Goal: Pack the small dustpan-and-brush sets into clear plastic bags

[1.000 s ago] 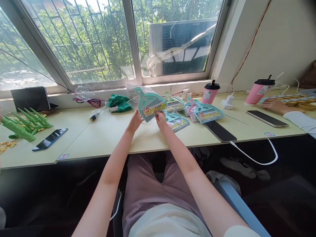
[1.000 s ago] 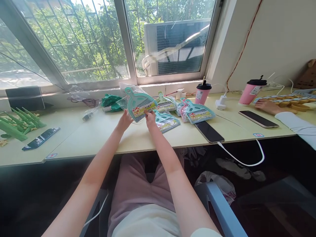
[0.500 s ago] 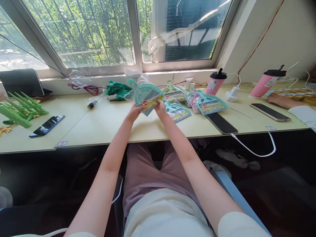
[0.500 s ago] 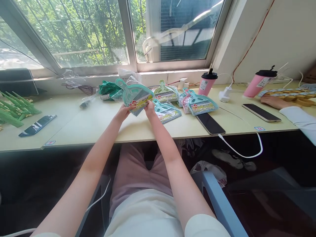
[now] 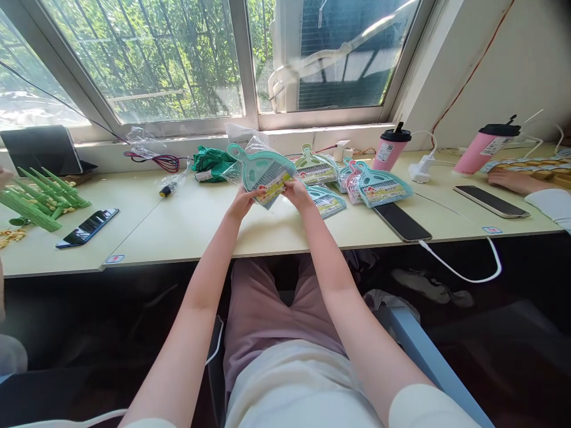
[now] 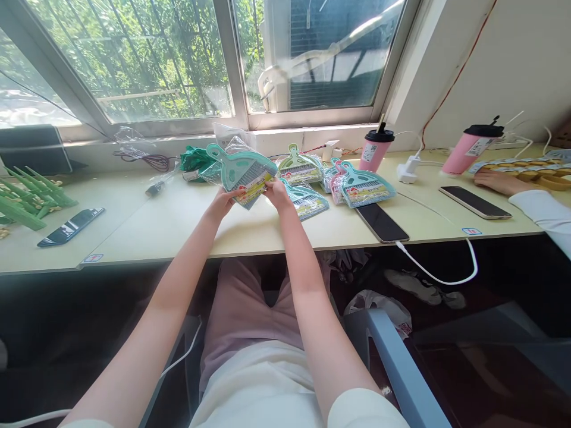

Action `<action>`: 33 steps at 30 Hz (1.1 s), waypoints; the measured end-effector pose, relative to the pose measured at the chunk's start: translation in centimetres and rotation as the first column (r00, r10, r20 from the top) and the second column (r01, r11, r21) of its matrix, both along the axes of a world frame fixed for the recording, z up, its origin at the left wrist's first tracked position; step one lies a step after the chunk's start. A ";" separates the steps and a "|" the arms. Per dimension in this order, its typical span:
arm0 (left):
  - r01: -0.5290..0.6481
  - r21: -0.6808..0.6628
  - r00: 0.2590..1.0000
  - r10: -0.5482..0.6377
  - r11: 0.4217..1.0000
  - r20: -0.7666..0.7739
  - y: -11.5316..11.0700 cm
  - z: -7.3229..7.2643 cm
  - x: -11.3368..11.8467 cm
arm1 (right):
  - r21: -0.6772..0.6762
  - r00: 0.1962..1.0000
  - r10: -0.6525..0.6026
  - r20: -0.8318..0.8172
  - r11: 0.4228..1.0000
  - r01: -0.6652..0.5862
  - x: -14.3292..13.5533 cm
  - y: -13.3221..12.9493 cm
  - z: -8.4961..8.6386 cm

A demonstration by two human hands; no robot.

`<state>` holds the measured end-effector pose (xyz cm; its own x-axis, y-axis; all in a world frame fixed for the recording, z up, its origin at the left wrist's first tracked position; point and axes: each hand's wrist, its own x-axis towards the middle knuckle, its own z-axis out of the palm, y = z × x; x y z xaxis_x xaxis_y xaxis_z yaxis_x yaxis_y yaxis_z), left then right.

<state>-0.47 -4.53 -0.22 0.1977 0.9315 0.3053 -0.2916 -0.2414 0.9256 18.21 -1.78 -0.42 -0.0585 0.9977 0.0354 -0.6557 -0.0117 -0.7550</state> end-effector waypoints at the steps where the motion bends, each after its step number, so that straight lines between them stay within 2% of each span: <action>1: 0.006 -0.001 1.000 -0.006 1.000 -0.007 -0.1 0.0 0.1 | -0.018 1.000 -0.010 0.001 1.000 0.010 0.2 0.1 0.0; 7: 0.055 0.021 0.998 -0.054 0.998 -0.046 -0.1 0.0 0.3 | -0.031 0.992 -0.127 -0.008 0.991 0.127 0.5 0.6 -0.5; 15: -0.063 0.044 0.998 0.062 0.997 0.027 0.7 -0.6 0.0 | 0.016 0.987 -0.159 -0.005 0.987 0.159 -0.3 1.8 -1.6; 21: -0.016 0.051 1.000 0.017 0.999 -0.014 0.4 -0.5 0.1 | 0.080 0.972 -0.236 0.001 0.969 0.235 -0.5 2.1 -2.3; 27: -0.007 -0.020 0.994 0.005 1.000 -0.105 0.8 -1.6 1.1 | 0.113 0.935 -0.355 -0.027 0.928 0.355 -0.9 1.5 -2.7; 33: 0.044 -0.064 0.990 -0.052 0.997 -0.130 0.2 -1.5 1.2 | 0.129 0.938 -0.343 -0.040 0.930 0.345 -0.8 1.0 -2.4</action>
<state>0.77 -4.28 -1.69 0.2777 0.9359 0.2169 -0.1764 -0.1722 0.9691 17.39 -0.79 -2.79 0.2893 0.9427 0.1660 -0.6140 0.3158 -0.7233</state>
